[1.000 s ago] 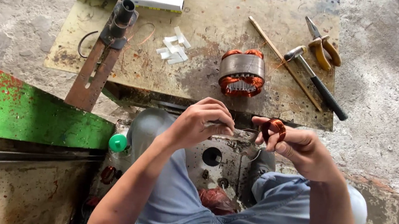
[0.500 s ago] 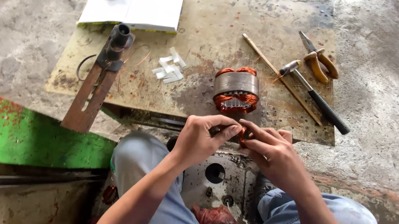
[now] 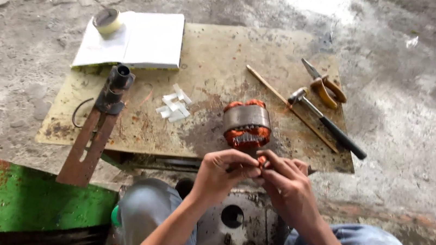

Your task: Manually inserting and seating copper wire coils into the slots of an electric motor stator using a wooden tool.

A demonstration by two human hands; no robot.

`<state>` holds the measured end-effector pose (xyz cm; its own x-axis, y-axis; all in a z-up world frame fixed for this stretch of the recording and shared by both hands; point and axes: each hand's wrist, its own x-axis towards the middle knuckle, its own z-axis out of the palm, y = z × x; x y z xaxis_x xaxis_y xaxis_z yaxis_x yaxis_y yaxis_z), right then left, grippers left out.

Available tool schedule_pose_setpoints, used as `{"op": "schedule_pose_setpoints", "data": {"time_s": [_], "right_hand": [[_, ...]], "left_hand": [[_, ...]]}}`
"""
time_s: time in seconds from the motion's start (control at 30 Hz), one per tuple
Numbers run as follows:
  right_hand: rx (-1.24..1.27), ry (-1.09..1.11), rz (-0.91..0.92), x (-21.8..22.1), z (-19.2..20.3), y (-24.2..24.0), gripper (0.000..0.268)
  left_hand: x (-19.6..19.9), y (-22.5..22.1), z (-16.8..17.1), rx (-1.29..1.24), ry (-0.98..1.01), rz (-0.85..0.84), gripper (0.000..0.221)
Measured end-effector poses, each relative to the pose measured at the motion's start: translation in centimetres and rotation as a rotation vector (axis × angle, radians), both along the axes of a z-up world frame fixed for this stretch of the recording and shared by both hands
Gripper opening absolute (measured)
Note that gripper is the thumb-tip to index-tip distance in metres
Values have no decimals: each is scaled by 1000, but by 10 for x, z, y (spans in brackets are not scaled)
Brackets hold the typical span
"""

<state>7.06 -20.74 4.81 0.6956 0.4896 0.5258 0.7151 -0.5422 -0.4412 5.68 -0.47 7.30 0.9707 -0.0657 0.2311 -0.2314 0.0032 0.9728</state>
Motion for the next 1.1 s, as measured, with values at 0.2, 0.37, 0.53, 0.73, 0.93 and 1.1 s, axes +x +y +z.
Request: {"op": "schedule_pose_setpoints", "data": {"time_s": [0.2, 0.37, 0.53, 0.73, 0.93, 1.1], "right_hand": [[24, 93, 26, 0, 4, 10, 20], [64, 101, 25, -1, -7, 13, 26], [31, 39, -25, 3, -16, 14, 31], [-131, -197, -140, 1, -15, 18, 34], [-221, -277, -104, -4, -7, 23, 28], [-230, -323, -147, -7, -11, 22, 23]], "left_hand": [[6, 6, -22, -43, 55, -3, 19], [3, 4, -27, -156, 11, 13, 19], [0, 9, -10, -116, -26, 20, 23], [-11, 7, 21, 138, -86, 119, 40], [-17, 2, 34, 316, -103, 218, 29], [-16, 6, 30, 231, 78, 174, 28]]}}
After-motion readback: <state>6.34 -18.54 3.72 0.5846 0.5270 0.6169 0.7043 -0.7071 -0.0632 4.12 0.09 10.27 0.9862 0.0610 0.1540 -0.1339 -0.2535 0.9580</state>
